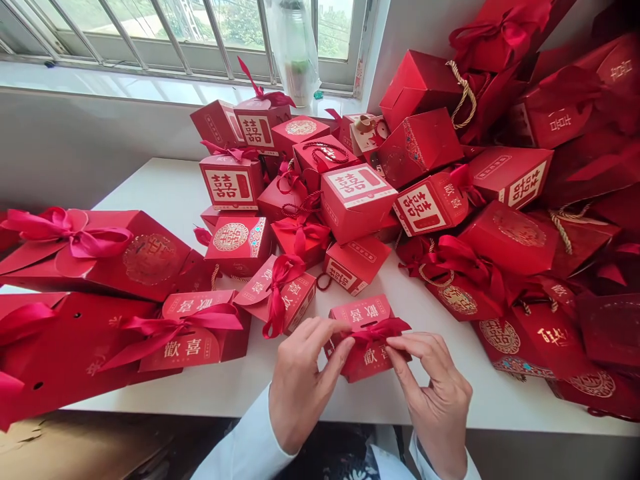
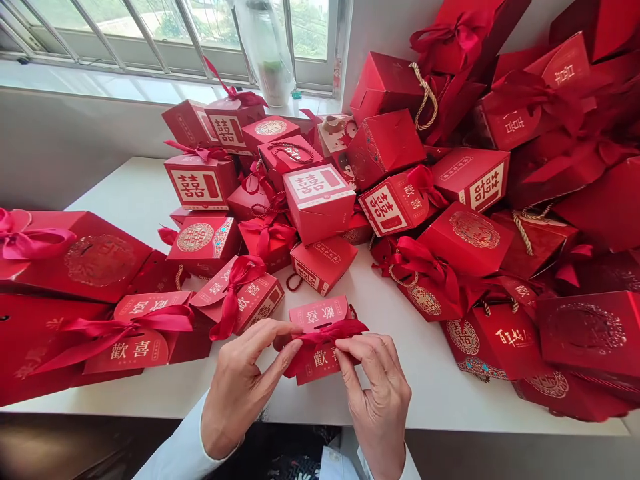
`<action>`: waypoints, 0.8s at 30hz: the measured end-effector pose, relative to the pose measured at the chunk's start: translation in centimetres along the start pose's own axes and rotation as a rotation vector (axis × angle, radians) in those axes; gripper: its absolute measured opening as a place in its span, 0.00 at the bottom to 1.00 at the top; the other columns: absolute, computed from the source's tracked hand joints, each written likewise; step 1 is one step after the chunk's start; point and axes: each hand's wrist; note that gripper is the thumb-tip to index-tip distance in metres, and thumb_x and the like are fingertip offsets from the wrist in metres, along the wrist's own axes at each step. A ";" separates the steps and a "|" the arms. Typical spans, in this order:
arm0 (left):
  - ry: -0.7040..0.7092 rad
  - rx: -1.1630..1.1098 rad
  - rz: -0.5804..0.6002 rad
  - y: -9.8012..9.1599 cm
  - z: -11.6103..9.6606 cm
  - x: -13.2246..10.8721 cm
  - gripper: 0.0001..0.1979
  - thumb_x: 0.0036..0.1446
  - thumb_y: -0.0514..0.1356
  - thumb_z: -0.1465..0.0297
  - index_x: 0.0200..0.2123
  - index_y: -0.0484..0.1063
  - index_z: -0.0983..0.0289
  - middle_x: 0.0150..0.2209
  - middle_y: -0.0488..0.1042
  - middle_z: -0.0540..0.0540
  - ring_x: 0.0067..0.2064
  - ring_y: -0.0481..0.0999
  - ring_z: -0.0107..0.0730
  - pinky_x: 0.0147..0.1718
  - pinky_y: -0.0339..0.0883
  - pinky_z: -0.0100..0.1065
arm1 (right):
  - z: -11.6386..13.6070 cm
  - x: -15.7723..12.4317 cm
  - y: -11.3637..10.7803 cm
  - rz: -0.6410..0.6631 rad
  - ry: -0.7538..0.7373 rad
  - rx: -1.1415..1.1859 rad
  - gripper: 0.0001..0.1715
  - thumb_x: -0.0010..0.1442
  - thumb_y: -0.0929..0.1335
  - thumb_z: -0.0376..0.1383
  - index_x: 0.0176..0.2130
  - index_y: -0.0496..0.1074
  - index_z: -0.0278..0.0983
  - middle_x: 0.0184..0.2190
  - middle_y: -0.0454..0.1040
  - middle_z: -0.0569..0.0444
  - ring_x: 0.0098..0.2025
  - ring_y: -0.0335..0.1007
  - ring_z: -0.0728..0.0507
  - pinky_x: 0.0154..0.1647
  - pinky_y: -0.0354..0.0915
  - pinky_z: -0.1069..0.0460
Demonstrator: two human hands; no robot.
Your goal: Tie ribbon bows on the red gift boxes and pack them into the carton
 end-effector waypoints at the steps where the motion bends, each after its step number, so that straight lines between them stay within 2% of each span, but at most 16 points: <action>1: 0.003 0.000 -0.006 0.0 0.0 0.1 0.05 0.60 0.56 0.71 0.35 0.72 0.62 0.30 0.74 0.50 0.31 0.72 0.26 0.31 0.66 0.26 | 0.1 0.0 0.0 -0.006 0.014 -0.010 0.10 0.60 0.67 0.31 0.43 0.70 0.42 0.34 0.72 0.56 0.37 0.67 0.47 0.40 0.65 0.51; 5: 0.041 0.008 -0.060 0.1 0.0 0.6 0.05 0.60 0.56 0.72 0.34 0.73 0.62 0.31 0.74 0.50 0.32 0.73 0.25 0.32 0.66 0.26 | 0.2 0.0 -0.4 0.037 0.069 -0.069 0.12 0.61 0.67 0.35 0.46 0.70 0.42 0.33 0.72 0.56 0.34 0.67 0.47 0.37 0.65 0.52; 9: 0.090 0.024 -0.117 0.3 0.1 1.1 0.06 0.60 0.56 0.73 0.36 0.73 0.62 0.33 0.75 0.50 0.32 0.74 0.25 0.32 0.66 0.25 | 0.0 0.0 -0.8 0.054 0.111 -0.023 0.02 0.59 0.67 0.35 0.35 0.72 0.41 0.30 0.72 0.57 0.36 0.67 0.47 0.37 0.64 0.53; 14: 0.130 0.067 -0.150 0.8 0.3 1.6 0.07 0.61 0.54 0.75 0.35 0.72 0.63 0.32 0.75 0.50 0.31 0.74 0.23 0.31 0.66 0.23 | -0.2 0.0 -1.0 0.074 0.261 0.097 0.08 0.58 0.68 0.38 0.28 0.67 0.39 0.25 0.68 0.60 0.28 0.65 0.50 0.30 0.61 0.56; 17: 0.138 0.086 -0.162 1.1 0.8 1.8 0.08 0.62 0.53 0.74 0.35 0.72 0.63 0.31 0.74 0.50 0.30 0.73 0.23 0.30 0.67 0.23 | 0.0 0.0 -1.0 0.066 0.317 0.090 0.11 0.58 0.68 0.39 0.26 0.65 0.39 0.22 0.66 0.61 0.26 0.62 0.51 0.29 0.60 0.57; 24: 0.105 0.067 -0.190 1.7 1.5 1.7 0.09 0.62 0.52 0.75 0.34 0.71 0.65 0.30 0.71 0.51 0.29 0.73 0.22 0.29 0.67 0.22 | 0.7 0.4 -0.5 0.048 0.303 0.017 0.14 0.58 0.68 0.39 0.25 0.63 0.38 0.21 0.65 0.61 0.24 0.61 0.51 0.28 0.58 0.56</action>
Point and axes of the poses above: each hand's wrist, its own x-axis towards the middle knuckle, its own y-axis out of the palm, z = x × y
